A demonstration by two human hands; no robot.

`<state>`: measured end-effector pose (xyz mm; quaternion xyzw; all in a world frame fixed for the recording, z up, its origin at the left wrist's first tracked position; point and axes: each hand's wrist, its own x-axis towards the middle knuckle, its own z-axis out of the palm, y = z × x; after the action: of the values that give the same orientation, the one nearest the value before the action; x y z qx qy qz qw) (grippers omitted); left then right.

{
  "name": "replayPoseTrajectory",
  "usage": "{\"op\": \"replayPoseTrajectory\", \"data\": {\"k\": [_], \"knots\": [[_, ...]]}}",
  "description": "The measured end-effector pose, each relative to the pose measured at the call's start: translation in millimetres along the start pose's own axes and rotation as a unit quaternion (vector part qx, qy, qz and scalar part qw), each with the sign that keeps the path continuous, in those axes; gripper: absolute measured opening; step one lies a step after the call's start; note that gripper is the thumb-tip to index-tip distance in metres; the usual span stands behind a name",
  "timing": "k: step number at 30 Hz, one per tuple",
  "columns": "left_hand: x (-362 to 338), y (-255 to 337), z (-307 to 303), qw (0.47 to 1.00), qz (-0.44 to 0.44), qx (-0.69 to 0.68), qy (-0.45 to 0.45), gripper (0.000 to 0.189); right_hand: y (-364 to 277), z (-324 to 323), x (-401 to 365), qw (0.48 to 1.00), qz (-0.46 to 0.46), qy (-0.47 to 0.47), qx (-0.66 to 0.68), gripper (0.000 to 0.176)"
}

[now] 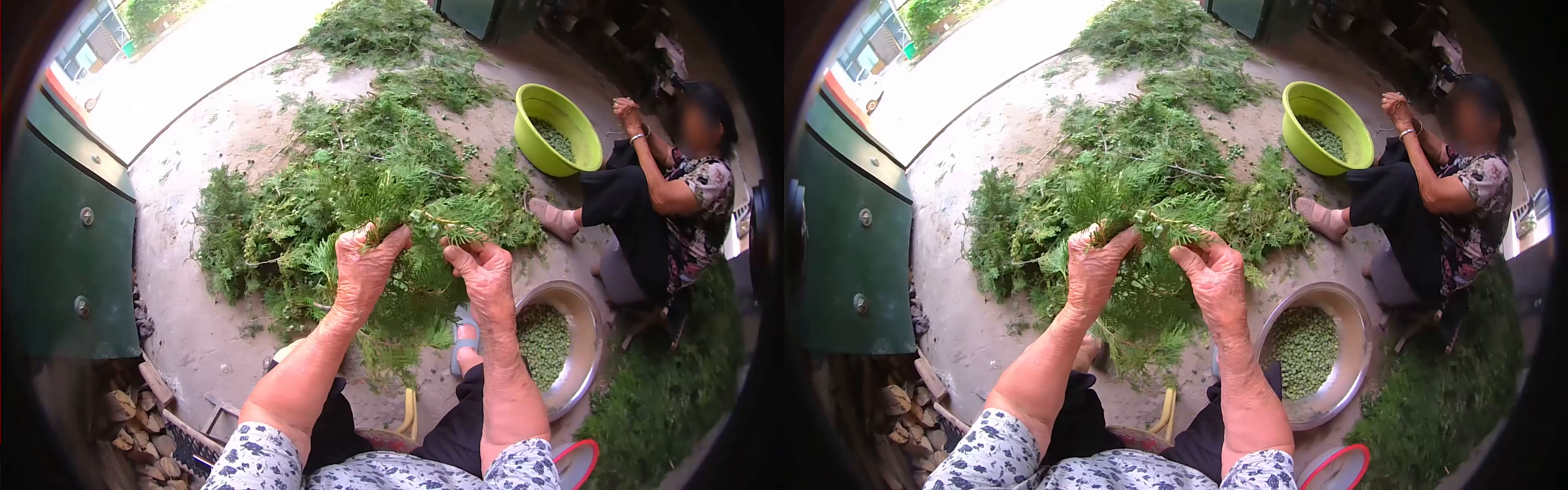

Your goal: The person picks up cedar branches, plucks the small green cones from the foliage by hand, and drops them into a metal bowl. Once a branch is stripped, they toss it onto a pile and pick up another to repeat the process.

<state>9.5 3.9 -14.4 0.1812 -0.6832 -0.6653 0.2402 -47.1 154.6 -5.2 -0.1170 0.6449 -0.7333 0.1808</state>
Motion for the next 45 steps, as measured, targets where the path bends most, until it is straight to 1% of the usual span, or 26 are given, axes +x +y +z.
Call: {"op": "replayPoseTrajectory", "data": {"k": [4, 5, 6, 7, 9, 10, 13, 14, 16, 17, 19, 20, 22, 23, 26, 28, 32, 35, 36, 37, 38, 40, 42, 43, 44, 45], "knots": [[-6.7, 0.1, 5.6, 0.998, 0.016, 0.053, -0.027, 0.01, -8.6, 8.8, -5.6, 1.0, -0.001, 0.024, 0.001, 0.024], [-6.7, 0.3, 7.0, 0.998, 0.015, 0.05, -0.031, 0.01, -3.3, 6.9, -4.4, 0.999, -0.031, 0.023, -0.03, 0.023], [-6.5, 1.5, 7.2, 0.998, -0.034, 0.03, -0.048, 0.01, 2.5, 5.5, -3.2, 0.996, -0.06, 0.022, -0.06, 0.023], [-6.2, 2.6, 6.9, 0.994, -0.083, 0.01, -0.064, 0.009, 7.6, 4.7, -3.0, 0.996, -0.077, 0.037, -0.038, 0.023], [-4.5, -0.4, 6.3, 0.981, -0.164, -0.054, -0.088, 0.013, 3.1, -3.2, -2.6, 0.996, -0.058, 0.015, -0.072, 0.023], [-3.7, -0.2, 5.4, 0.981, -0.166, -0.054, -0.088, 0.013, 1.4, -6.5, -2.1, 0.994, -0.038, -0.012, -0.104, 0.023], [-1.2, -4.7, 2.8, 0.954, -0.231, -0.15, -0.116, 0.012, 7.2, -14.2, 0.5, 0.992, -0.032, -0.004, -0.123, 0.024], [-1.0, -5.2, 3.3, 0.954, -0.232, -0.15, -0.115, 0.012, 17.5, -16.3, 1.6, 0.992, -0.03, -0.005, -0.123, 0.024], [-1.2, -5.2, 4.4, 0.951, -0.23, -0.146, -0.147, 0.011, 35.8, -18.1, 3.6, 0.964, -0.109, 0.1, -0.222, 0.023], [-2.2, -4.4, 5.6, 0.951, -0.231, -0.146, -0.147, 0.011, 38.8, -22.2, 4.0, 0.964, -0.108, 0.1, -0.223, 0.023], [-4.5, -2.6, 7.6, 0.957, -0.211, -0.142, -0.141, 0.011, 28.5, -22.8, 5.1, 0.917, -0.183, 0.067, -0.35, 0.024], [-4.9, -3.1, 7.1, 0.957, -0.211, -0.142, -0.141, 0.011, 24.3, -20.7, 4.1, 0.917, -0.182, 0.067, -0.35, 0.024], [-5.3, -4.6, 6.4, 0.958, -0.217, -0.119, -0.146, 0.015, 18.7, -16.6, 2.7, 0.955, -0.129, 0.091, -0.251, 0.02], [-6.3, -4.6, 7.4, 0.958, -0.217, -0.119, -0.146, 0.015, 18.9, -16.8, 3.9, 0.955, -0.129, 0.091, -0.251, 0.02], [-9.5, -2.8, 11.8, 0.958, -0.222, -0.129, -0.129, 0.014, 18.6, -15.1, 7.2, 0.936, -0.152, 0.105, -0.299, 0.017], [-10.2, -1.6, 13.4, 0.957, -0.226, -0.122, -0.131, 0.012, 14.3, -11.1, 6.5, 0.916, -0.152, 0.144, -0.343, 0.013], [-12.0, -7.9, 14.0, 0.961, -0.214, -0.108, -0.139, 0.012, 15.3, -13.7, 6.3, 0.901, -0.156, 0.146, -0.377, 0.016], [-13.3, -3.3, 17.0, 0.962, -0.217, -0.105, -0.132, 0.014, 23.3, -20.1, 8.6, 0.9, -0.175, 0.148, -0.369, 0.012], [-13.3, -1.1, 15.3, 0.962, -0.217, -0.105, -0.132, 0.014, 21.7, -20.8, 9.8, 0.966, -0.073, 0.136, -0.205, 0.011], [-12.9, 1.2, 12.6, 0.964, -0.214, -0.075, -0.143, 0.016, 20.8, -21.9, 10.5, 0.992, 0.033, 0.118, -0.033, 0.01], [-12.3, 2.2, 11.3, 0.965, -0.21, -0.044, -0.154, 0.019, 21.8, -24.8, 10.3, 0.992, 0.033, 0.117, -0.033, 0.01], [-11.8, 0.7, 11.4, 0.964, -0.213, -0.036, -0.157, 0.021, 22.5, -28.0, 9.3, 0.994, 0.07, 0.077, 0.041, 0.008], [-13.8, -2.1, 12.9, 0.962, -0.217, -0.028, -0.161, 0.023, 23.3, -24.3, 11.0, 0.993, 0.058, 0.092, 0.05, 0.01], [-17.1, -4.5, 14.5, 0.966, -0.211, -0.044, -0.147, 0.024, 25.5, -25.6, 11.5, 0.966, -0.084, 0.143, -0.2, 0.014], [-19.0, -5.8, 15.6, 0.968, -0.204, -0.059, -0.133, 0.025, 28.0, -28.1, 13.0, 0.855, -0.219, 0.182, -0.433, 0.018], [-18.1, -0.4, 10.9, 0.969, -0.207, -0.044, -0.129, 0.025, 30.6, -38.7, 18.1, 0.843, -0.242, 0.212, -0.432, 0.026]]}}
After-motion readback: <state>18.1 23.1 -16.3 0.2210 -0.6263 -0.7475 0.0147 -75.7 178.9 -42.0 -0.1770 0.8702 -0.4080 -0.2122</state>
